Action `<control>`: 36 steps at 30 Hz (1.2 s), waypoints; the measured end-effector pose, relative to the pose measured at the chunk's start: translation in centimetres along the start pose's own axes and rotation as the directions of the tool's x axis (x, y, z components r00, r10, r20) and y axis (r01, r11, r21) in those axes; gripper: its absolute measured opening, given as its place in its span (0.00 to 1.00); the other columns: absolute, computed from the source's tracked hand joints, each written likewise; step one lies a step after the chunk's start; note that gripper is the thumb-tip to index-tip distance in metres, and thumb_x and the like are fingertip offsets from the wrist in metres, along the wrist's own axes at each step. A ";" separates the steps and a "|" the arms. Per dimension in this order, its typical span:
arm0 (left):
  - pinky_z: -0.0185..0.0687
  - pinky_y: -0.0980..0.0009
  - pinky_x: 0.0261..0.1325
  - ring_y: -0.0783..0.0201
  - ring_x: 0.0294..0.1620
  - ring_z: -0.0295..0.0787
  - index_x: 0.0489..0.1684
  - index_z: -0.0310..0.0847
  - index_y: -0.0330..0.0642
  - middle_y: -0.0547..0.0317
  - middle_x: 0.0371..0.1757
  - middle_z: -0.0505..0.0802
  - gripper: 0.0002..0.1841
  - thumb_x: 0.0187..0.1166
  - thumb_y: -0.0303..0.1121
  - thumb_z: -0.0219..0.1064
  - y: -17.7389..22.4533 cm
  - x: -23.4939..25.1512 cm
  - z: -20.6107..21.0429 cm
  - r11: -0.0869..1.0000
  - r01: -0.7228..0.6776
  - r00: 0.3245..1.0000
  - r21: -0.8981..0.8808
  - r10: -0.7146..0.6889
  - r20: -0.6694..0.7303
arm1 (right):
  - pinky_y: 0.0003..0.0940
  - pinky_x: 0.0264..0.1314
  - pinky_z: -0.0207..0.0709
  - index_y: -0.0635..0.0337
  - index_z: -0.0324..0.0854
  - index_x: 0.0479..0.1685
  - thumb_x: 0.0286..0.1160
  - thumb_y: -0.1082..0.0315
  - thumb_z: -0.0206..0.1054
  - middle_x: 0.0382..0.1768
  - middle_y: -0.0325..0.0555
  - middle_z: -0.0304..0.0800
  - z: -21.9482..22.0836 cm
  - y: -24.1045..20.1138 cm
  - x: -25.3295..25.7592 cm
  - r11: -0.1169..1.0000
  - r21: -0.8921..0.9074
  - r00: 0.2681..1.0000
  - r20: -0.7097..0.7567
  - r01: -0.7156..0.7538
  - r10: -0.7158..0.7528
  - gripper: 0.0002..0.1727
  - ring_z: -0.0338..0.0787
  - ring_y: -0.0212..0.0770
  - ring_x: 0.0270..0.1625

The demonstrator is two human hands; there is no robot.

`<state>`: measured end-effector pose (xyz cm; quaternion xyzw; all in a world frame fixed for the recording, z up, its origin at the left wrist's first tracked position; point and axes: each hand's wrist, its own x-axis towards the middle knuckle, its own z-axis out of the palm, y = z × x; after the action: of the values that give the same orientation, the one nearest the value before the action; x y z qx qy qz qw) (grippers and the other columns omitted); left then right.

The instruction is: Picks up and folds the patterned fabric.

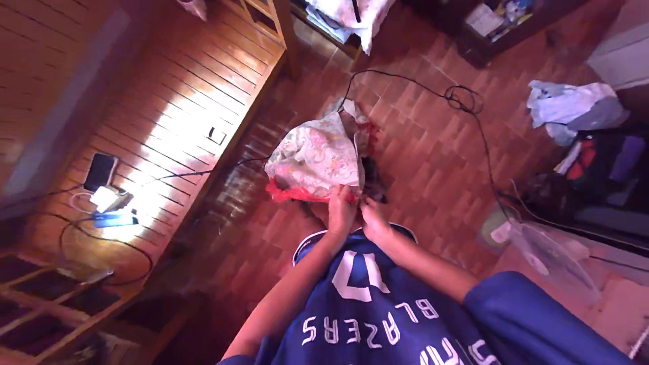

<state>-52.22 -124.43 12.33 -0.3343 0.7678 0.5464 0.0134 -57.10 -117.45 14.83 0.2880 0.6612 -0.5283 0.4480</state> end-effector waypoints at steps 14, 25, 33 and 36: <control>0.75 0.42 0.74 0.32 0.69 0.80 0.59 0.87 0.31 0.29 0.65 0.85 0.18 0.73 0.13 0.61 -2.4 -0.7 -2.6 0.993 -0.063 0.981 0.103 0.043 0.187 | 0.32 0.53 0.83 0.70 0.73 0.69 0.92 0.72 0.48 0.51 0.50 0.85 -0.3 1.1 1.2 1.000 0.008 0.978 0.207 0.014 -0.015 0.17 0.87 0.36 0.48; 0.85 0.75 0.57 0.73 0.48 0.90 0.50 0.87 0.26 0.51 0.49 0.94 0.11 0.74 0.18 0.65 -2.5 -6.2 -7.1 0.971 -0.013 1.000 -0.237 0.013 -0.002 | 0.64 0.79 0.69 0.53 0.66 0.88 0.74 0.79 0.65 0.86 0.64 0.63 -1.2 -3.3 8.4 0.225 -0.841 0.861 0.431 0.492 -0.269 0.37 0.69 0.68 0.83; 0.86 0.79 0.63 0.79 0.57 0.89 0.55 0.89 0.57 0.76 0.54 0.93 0.08 0.85 0.38 0.66 6.1 -11.0 -15.7 0.887 -0.455 0.880 -0.078 0.434 -0.191 | 0.72 0.88 0.47 0.66 0.85 0.65 0.75 0.76 0.69 0.76 0.61 0.79 -0.4 -7.1 16.0 -0.090 -0.738 0.664 0.648 0.669 -0.374 0.18 0.63 0.63 0.89; 0.83 0.80 0.67 0.81 0.61 0.88 0.60 0.89 0.60 0.82 0.59 0.92 0.12 0.85 0.33 0.66 9.1 -11.7 -17.3 0.844 -0.534 0.825 -0.050 0.507 -0.250 | 0.73 0.89 0.42 0.64 0.85 0.67 0.78 0.76 0.65 0.75 0.58 0.82 -2.3 -8.7 16.9 -0.107 -0.799 0.717 0.583 0.592 -0.384 0.19 0.65 0.62 0.88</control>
<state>-41.96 -131.60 31.40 -0.1724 0.7926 0.5315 -0.2440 -72.49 -119.22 3.62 -0.3845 0.8501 -0.1106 0.3424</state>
